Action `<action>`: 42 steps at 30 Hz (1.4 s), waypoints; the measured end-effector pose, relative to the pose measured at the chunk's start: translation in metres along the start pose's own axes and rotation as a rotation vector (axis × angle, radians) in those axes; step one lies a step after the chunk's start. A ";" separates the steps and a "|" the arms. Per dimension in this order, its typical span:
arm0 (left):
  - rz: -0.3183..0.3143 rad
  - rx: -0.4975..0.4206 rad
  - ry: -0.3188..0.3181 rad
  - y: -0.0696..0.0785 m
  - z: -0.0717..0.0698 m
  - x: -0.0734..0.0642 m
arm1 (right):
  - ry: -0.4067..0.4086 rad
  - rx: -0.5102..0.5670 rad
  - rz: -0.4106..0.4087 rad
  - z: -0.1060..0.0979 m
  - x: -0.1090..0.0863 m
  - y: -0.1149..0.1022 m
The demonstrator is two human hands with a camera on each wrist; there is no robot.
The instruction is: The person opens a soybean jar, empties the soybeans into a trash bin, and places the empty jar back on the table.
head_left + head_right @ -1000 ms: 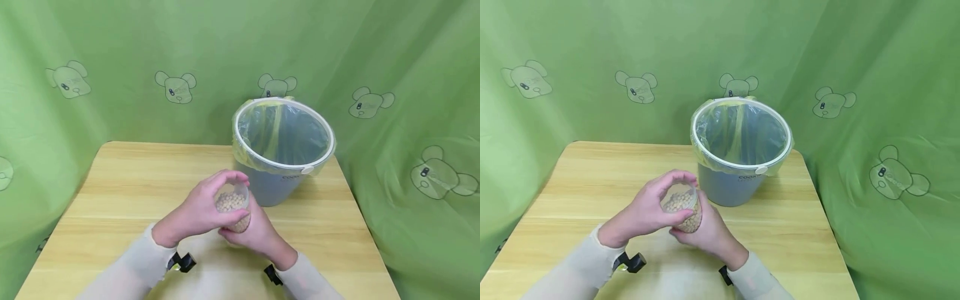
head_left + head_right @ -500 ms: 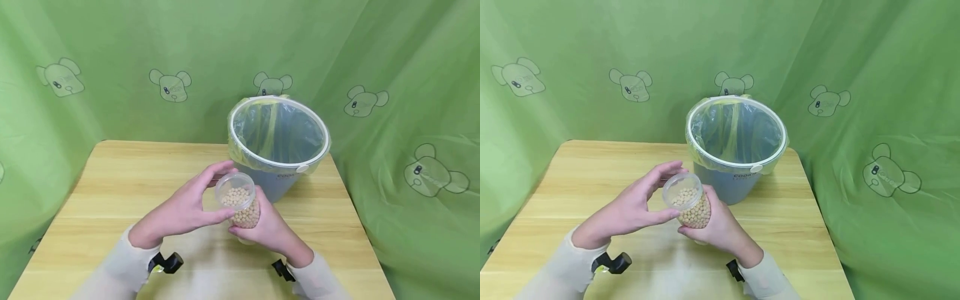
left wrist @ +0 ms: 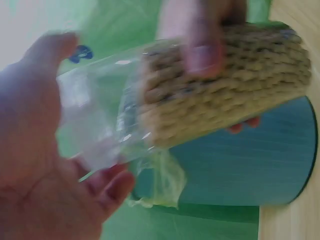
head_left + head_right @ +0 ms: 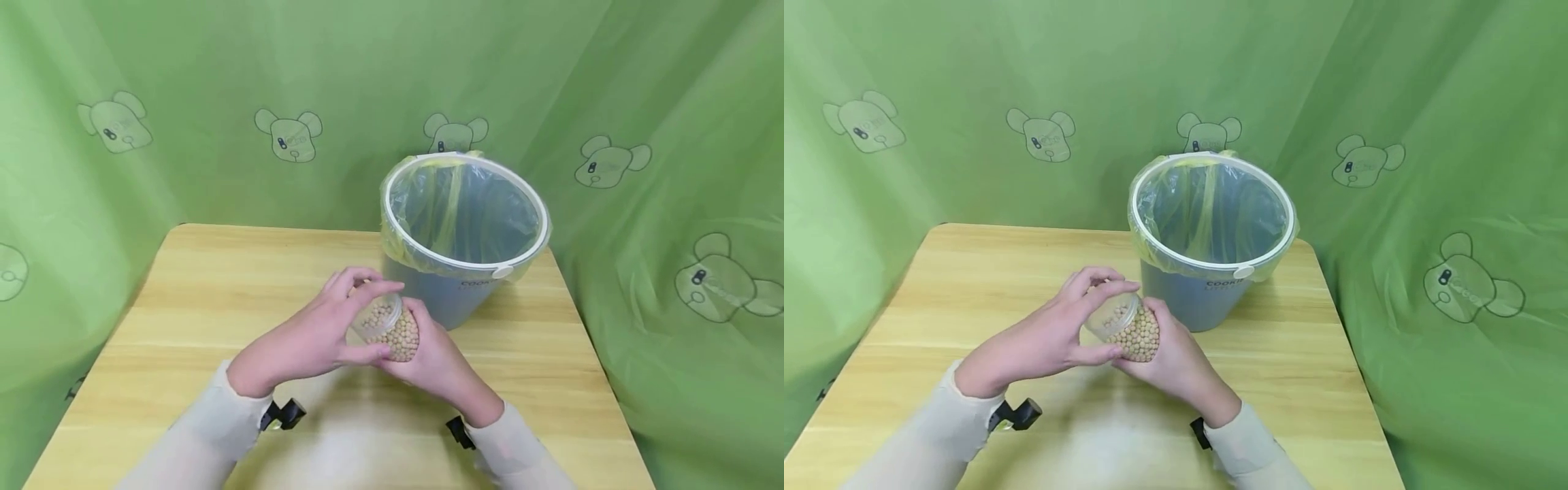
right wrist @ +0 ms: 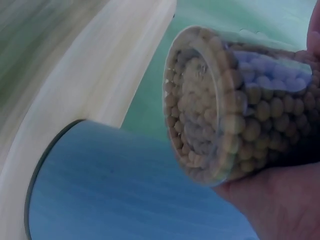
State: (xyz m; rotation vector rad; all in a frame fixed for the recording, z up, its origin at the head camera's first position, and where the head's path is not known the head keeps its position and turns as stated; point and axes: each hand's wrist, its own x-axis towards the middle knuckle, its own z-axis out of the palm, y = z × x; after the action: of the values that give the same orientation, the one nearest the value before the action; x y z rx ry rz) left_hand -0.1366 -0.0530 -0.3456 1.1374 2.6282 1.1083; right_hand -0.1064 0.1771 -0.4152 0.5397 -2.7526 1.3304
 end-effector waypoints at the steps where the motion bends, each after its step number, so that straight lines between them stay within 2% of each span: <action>1: 0.021 0.000 -0.021 -0.001 -0.003 -0.002 | -0.005 -0.004 0.001 0.000 -0.001 0.002; 4: 0.071 0.025 -0.045 -0.004 -0.010 -0.004 | -0.023 0.008 -0.013 0.001 -0.002 0.005; 7: 0.064 0.063 -0.028 -0.003 -0.015 -0.003 | -0.030 0.025 -0.022 0.003 -0.002 0.003; 11: -0.030 0.151 -0.013 0.000 -0.014 -0.003 | -0.030 0.037 -0.026 0.007 -0.001 -0.002; 14: -0.095 0.294 0.017 0.004 -0.008 -0.003 | -0.033 0.038 -0.018 0.009 -0.001 -0.004; 17: -0.136 0.430 0.076 0.010 -0.001 -0.002 | -0.029 0.037 0.003 0.012 -0.002 -0.005; 20: -0.152 0.473 0.086 0.015 0.000 0.000 | -0.019 0.037 0.001 0.014 -0.002 -0.003; 25: -0.190 0.383 -0.018 0.017 -0.014 -0.003 | -0.007 0.061 0.021 0.016 -0.002 0.001; 29: -0.140 0.324 -0.067 0.015 -0.022 -0.005 | 0.010 0.082 0.057 0.019 -0.002 0.003; 32: -0.122 0.303 -0.075 0.013 -0.022 -0.005 | 0.009 0.115 0.065 0.021 -0.002 0.003; 35: -0.178 0.296 -0.060 0.013 -0.021 -0.004 | 0.003 0.146 0.060 0.024 -0.002 0.003; 38: -0.235 0.238 -0.009 0.010 -0.022 -0.004 | 0.000 0.146 0.058 0.026 -0.003 0.003; 42: -0.239 0.014 0.077 -0.002 -0.026 -0.009 | 0.004 0.168 0.105 0.027 -0.005 0.002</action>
State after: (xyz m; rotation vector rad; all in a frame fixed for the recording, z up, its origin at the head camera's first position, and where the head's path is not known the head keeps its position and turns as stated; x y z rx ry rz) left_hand -0.1392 -0.0752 -0.3297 0.7693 2.7428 1.1074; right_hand -0.0994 0.1586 -0.4343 0.4041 -2.7161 1.5943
